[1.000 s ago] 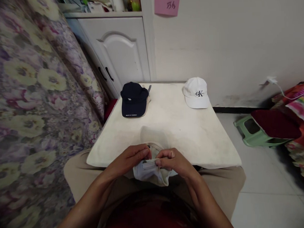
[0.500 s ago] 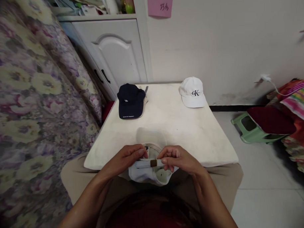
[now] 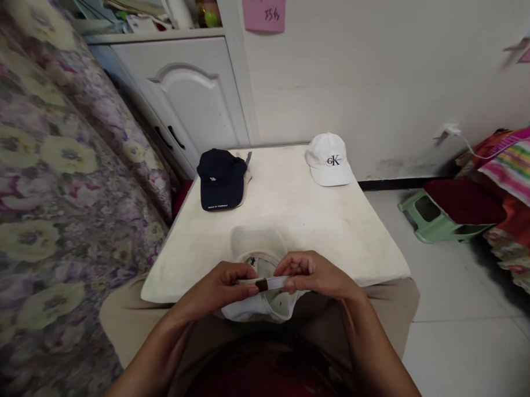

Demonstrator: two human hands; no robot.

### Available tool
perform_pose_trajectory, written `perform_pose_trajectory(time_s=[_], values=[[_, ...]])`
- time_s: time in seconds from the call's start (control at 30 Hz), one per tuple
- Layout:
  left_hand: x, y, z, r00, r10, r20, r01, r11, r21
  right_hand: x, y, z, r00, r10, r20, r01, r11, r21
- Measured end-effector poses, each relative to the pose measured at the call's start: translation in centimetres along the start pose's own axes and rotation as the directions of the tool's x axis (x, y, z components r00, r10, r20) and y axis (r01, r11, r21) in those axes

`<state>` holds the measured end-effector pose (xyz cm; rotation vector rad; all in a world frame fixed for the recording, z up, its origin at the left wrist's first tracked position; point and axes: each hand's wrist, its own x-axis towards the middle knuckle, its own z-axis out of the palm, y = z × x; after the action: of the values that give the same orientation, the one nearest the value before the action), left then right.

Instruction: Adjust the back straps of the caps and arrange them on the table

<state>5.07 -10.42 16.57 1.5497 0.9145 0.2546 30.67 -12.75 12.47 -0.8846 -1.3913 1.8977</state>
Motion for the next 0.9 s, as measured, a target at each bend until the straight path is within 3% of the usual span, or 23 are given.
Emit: perform_pose_trajectory(time_s=[0.23,0.37,0.6,0.8,0.87,0.9], values=[[0.2,0.3,-0.5,0.999,0.032,0.034,-0.031,0.999,-0.040,-1.0,0.7,-1.1,0.999,0.003,0.048,-0.004,1.000,0.003],[0.3,0.9,-0.5,0.994,0.081,0.079,-0.070,0.989,-0.130,-0.7,0.4,-1.1,0.998,-0.061,-0.032,0.062,0.998,0.028],[0.7,1.3,-0.4,0.988,0.063,0.138,-0.005,0.923,-0.384,-0.2,0.3,-0.9,0.987,-0.092,-0.132,0.093,0.996,0.003],[1.2,1.2,-0.4,0.988,0.094,0.119,-0.041,0.921,-0.387,-0.5,-0.8,-0.5,0.996,-0.054,-0.070,0.053,0.999,-0.007],[1.2,1.3,-0.4,0.989,0.096,0.113,-0.046,0.922,-0.383,-1.2,-1.9,-0.1,0.971,-0.122,-0.203,0.099,0.988,-0.120],[1.2,1.3,-0.5,0.989,0.096,0.108,-0.048,0.923,-0.383,-1.7,-2.4,0.1,0.929,-0.197,-0.314,0.136,0.969,-0.204]])
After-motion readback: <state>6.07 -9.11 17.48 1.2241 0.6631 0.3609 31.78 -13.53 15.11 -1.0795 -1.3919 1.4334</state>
